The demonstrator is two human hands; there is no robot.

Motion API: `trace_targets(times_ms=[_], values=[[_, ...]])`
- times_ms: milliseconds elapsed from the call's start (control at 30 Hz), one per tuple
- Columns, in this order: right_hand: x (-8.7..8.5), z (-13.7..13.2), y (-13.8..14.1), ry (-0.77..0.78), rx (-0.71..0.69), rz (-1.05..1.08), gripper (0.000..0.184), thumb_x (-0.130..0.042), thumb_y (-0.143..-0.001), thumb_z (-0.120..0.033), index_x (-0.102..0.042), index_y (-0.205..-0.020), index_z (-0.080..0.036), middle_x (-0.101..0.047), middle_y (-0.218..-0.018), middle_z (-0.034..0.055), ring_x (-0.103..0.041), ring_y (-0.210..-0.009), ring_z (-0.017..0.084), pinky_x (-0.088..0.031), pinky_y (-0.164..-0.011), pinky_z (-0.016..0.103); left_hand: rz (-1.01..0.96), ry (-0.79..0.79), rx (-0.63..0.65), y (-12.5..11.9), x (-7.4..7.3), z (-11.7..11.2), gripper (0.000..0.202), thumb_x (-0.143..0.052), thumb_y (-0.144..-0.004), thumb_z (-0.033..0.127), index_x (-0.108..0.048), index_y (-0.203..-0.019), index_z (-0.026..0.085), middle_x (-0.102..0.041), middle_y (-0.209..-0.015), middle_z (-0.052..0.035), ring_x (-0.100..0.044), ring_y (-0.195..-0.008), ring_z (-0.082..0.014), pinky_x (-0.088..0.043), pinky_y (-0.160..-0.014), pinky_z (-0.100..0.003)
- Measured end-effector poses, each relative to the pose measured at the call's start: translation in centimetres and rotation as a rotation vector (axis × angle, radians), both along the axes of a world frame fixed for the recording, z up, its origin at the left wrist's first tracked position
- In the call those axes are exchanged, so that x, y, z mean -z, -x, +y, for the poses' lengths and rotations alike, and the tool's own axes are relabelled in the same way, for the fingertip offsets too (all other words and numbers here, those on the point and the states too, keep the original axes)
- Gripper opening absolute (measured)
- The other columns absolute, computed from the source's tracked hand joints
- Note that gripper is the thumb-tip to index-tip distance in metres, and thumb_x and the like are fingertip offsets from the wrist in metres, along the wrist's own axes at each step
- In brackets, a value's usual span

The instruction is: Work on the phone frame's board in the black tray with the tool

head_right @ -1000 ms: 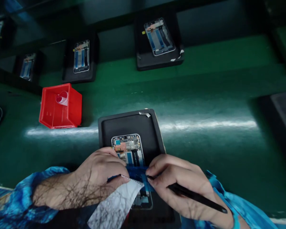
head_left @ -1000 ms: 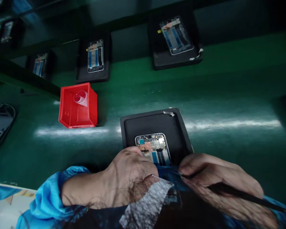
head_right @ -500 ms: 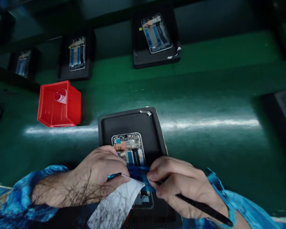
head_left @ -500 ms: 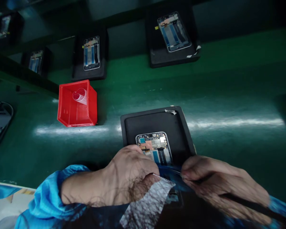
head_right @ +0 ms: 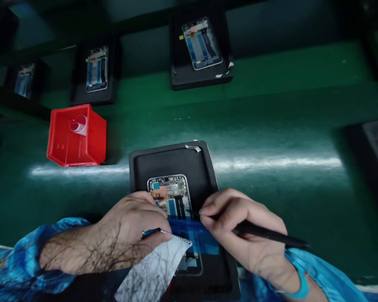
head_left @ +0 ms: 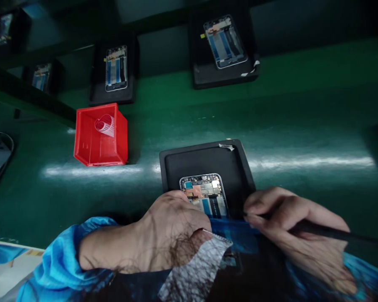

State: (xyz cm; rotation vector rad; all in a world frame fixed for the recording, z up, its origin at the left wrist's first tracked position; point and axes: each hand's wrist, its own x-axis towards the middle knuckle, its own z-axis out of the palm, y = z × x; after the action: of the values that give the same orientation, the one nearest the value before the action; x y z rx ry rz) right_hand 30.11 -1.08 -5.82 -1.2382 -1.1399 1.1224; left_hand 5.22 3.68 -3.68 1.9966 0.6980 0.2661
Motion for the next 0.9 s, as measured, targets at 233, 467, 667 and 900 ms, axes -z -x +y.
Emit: trace_targets(times_ms=[233,467,667,900], values=[[-0.3,0.4,0.2,0.099,0.064,0.031,0.028,-0.089,-0.074,-0.014,-0.067,-0.066,-0.029,-0.076,-0.068,-0.0054,-0.076,-0.067,0.012,-0.065,-0.062,0.018,0.049,-0.03,0.027,0.3,0.4,-0.2,0.018,-0.061,-0.103,0.03,-0.065,-0.087,0.026,-0.075,-0.073,0.0101,-0.07,-0.066,-0.0104,-0.05,-0.094,-0.03],[-0.2,0.4,-0.4,0.125,0.03,0.068,0.028,-0.089,-0.077,-0.019,-0.065,-0.067,-0.029,-0.077,-0.07,-0.0045,-0.074,-0.064,0.013,-0.06,-0.049,0.018,0.124,-0.111,0.093,0.4,0.0,0.1,0.025,-0.051,-0.11,0.033,-0.065,-0.089,0.029,-0.073,-0.072,0.0116,-0.069,-0.063,-0.0094,-0.052,-0.092,-0.029],[-1.0,0.3,-1.1,-0.097,-0.177,-0.159,0.02,-0.085,-0.082,-0.019,-0.07,-0.074,-0.03,-0.078,-0.077,-0.0008,-0.078,-0.068,0.017,-0.07,-0.066,0.027,0.054,-0.066,0.039,0.2,-0.3,0.2,0.016,-0.063,-0.101,0.021,-0.063,-0.085,0.026,-0.07,-0.069,0.0116,-0.061,-0.059,-0.0098,-0.049,-0.091,-0.028],[-1.3,-0.1,-0.8,-0.21,-0.328,-0.223,0.023,-0.068,-0.1,-0.032,-0.065,-0.078,-0.029,-0.077,-0.073,0.0025,-0.08,-0.06,0.019,-0.07,-0.063,0.028,0.051,-0.071,0.044,0.2,-0.5,0.2,0.018,-0.064,-0.102,0.023,-0.061,-0.085,0.025,-0.07,-0.072,0.0109,-0.06,-0.061,-0.0104,-0.048,-0.088,-0.029]])
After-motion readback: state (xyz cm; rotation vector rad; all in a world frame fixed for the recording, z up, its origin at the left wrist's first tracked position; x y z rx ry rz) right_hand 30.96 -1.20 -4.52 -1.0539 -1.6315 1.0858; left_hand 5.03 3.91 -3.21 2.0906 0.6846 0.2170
